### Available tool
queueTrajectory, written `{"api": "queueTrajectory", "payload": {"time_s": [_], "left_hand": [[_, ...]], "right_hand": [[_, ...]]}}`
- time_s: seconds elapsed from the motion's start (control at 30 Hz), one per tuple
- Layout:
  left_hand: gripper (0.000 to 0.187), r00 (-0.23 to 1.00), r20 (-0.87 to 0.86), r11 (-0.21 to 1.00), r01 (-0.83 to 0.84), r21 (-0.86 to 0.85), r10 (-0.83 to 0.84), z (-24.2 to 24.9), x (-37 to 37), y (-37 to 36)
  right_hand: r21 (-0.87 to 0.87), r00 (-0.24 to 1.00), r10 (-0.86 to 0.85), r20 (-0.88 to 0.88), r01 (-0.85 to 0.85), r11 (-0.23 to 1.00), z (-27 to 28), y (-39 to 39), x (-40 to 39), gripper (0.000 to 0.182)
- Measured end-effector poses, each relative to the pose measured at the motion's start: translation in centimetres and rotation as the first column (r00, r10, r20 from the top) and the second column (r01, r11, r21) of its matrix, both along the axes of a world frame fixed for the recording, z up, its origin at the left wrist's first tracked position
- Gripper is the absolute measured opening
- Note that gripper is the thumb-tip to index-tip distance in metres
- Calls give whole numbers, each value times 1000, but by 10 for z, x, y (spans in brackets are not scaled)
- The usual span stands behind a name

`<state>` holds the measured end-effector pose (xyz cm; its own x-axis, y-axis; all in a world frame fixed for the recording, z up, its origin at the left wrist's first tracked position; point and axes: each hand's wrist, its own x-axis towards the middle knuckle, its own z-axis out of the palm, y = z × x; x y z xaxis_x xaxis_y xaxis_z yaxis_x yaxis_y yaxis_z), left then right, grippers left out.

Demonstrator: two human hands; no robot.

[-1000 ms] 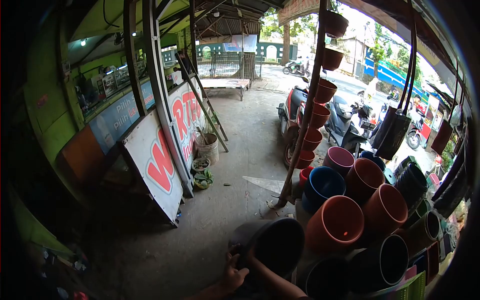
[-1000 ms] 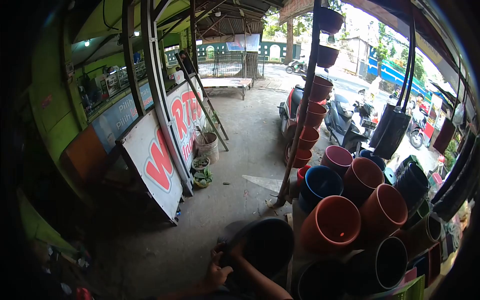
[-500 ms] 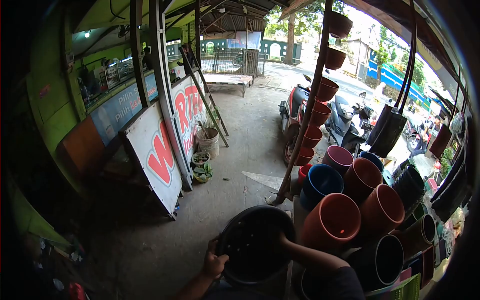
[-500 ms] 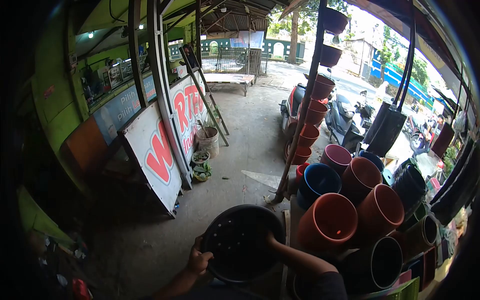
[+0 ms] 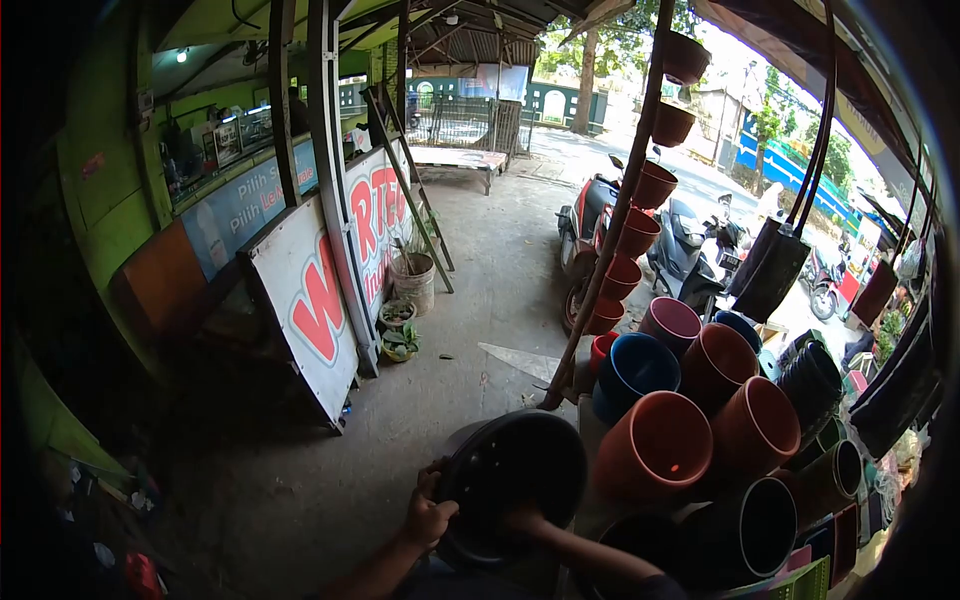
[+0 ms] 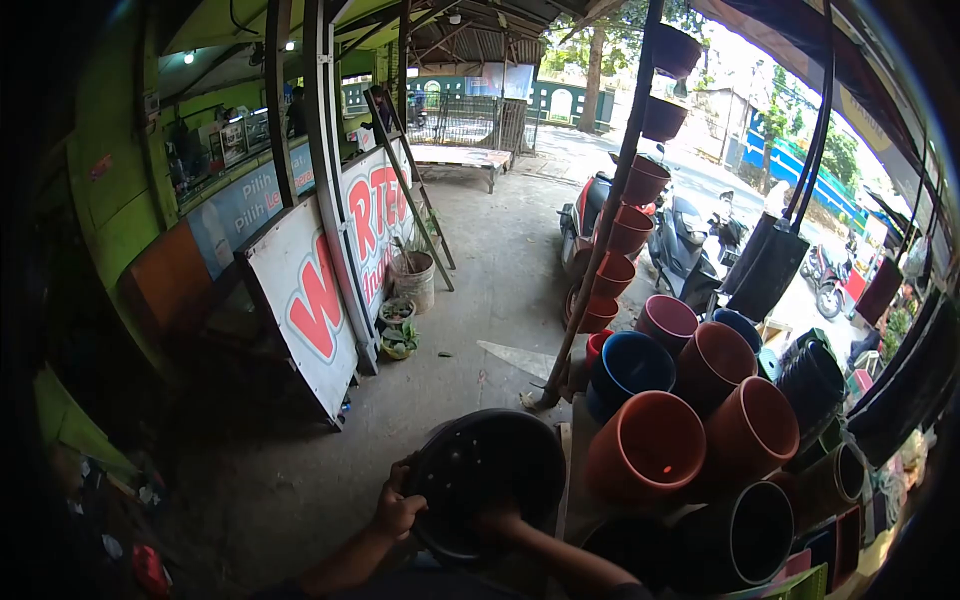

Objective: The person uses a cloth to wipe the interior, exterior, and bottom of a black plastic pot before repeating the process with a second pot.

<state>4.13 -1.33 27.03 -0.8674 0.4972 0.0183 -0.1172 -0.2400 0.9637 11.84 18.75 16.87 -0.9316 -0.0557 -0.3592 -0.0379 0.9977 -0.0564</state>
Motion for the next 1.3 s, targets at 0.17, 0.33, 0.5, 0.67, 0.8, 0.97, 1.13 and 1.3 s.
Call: {"api": "queueTrajectory", "payload": {"time_s": [0.17, 0.33, 0.5, 0.67, 0.8, 0.97, 1.13, 1.3], "left_hand": [[66, 987, 138, 997, 80, 23, -82, -5, 31, 10], [69, 997, 79, 1000, 27, -8, -26, -29, 42, 16], [64, 987, 162, 1000, 7, 19, -10, -39, 42, 14], [49, 987, 158, 1000, -10, -23, 14, -34, 49, 27], [38, 965, 242, 993, -111, 43, 97, -19, 36, 29], [45, 983, 158, 982, -120, 147, 96, -6, 7, 11], [57, 994, 107, 995, -36, 92, 26, -17, -1, -16], [56, 973, 230, 999, 22, 43, -31, -7, 2, -17]], "right_hand": [[-933, 981, -112, 156, 184, 309, 20, -37, -27, 55], [-477, 829, -152, 538, 152, -866, 62, -13, -37, 51], [-407, 506, -562, 654, -391, -825, 99, 24, -17, 54], [-454, 551, -487, 677, -208, -866, 113, -20, -2, 47], [-645, 668, -309, 677, 337, -685, 96, -65, 15, 48], [-810, 880, -226, 418, 474, 346, 42, -39, 39, 44], [71, 945, 277, 173, -292, 954, 23, 51, 36, 43], [-980, 919, -381, 102, 158, 119, 16, 102, 7, 41]]}}
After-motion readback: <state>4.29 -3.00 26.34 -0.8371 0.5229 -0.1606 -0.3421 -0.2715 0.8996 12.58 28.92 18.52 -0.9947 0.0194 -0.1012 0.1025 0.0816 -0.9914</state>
